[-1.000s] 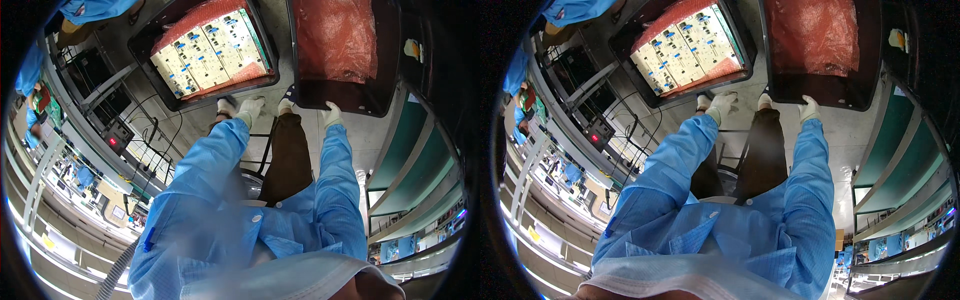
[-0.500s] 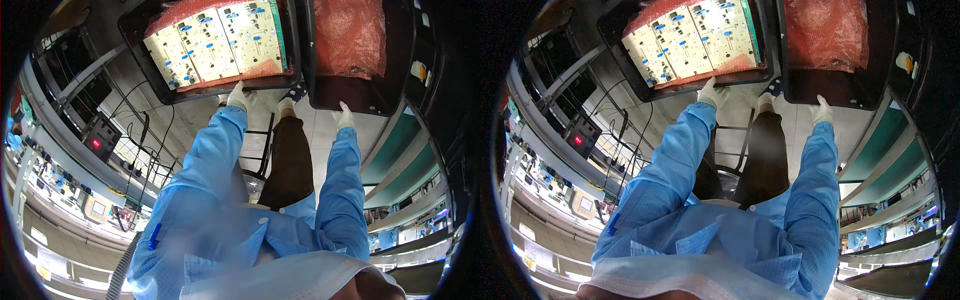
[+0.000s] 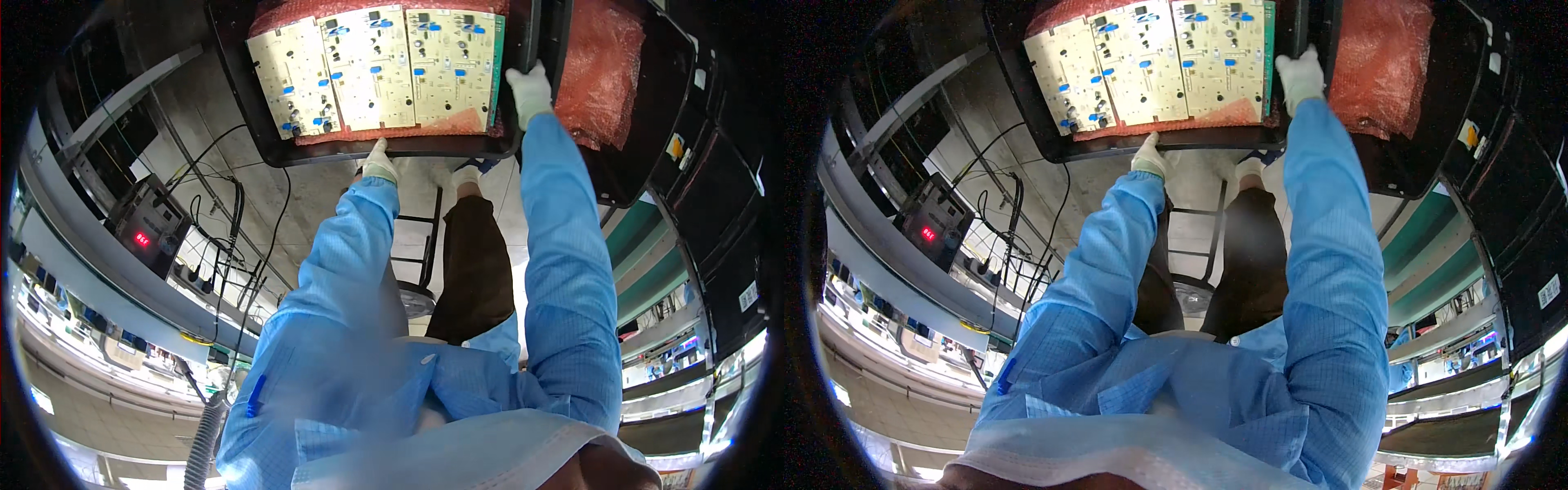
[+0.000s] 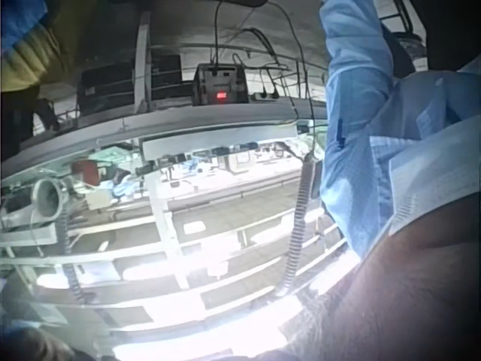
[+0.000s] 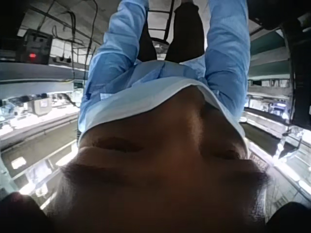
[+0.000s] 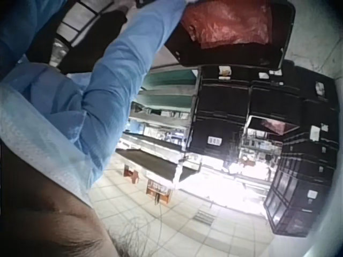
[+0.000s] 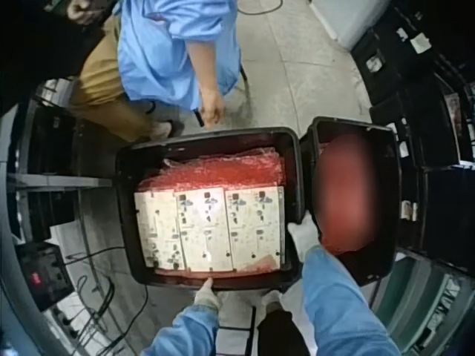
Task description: Soldering components onto printed circuit boards at a manual assembly station.
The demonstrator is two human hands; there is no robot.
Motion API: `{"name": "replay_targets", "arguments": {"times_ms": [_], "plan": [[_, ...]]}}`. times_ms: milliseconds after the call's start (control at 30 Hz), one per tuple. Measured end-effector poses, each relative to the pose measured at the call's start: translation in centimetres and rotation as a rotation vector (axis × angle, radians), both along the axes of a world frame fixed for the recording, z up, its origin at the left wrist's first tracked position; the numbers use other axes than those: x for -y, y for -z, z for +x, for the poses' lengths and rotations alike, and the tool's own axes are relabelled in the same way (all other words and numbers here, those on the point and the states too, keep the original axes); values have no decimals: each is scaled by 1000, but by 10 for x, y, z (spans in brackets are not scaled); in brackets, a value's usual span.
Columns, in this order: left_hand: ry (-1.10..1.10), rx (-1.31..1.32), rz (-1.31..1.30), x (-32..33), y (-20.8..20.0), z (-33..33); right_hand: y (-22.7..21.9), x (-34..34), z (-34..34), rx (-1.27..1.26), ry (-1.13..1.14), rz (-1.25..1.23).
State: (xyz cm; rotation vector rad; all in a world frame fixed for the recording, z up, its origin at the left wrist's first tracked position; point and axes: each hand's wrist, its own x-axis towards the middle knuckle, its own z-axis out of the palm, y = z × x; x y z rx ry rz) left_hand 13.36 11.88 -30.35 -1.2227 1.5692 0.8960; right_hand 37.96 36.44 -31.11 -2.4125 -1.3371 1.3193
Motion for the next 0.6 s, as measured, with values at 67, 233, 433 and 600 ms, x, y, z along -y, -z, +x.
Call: {"name": "replay_targets", "arguments": {"times_ms": [67,233,433,600], "plan": [[-22,16,9,4,-2,-18,25,-17,8,-309,309,-51],[-26,19,61,8,-7,-38,59,-27,32,-241,84,-131],[9,-11,129,34,-2,-43,16,-21,25,-239,74,-115],[447,-50,272,37,-34,-57,-73,3,17,-344,222,18]]}}
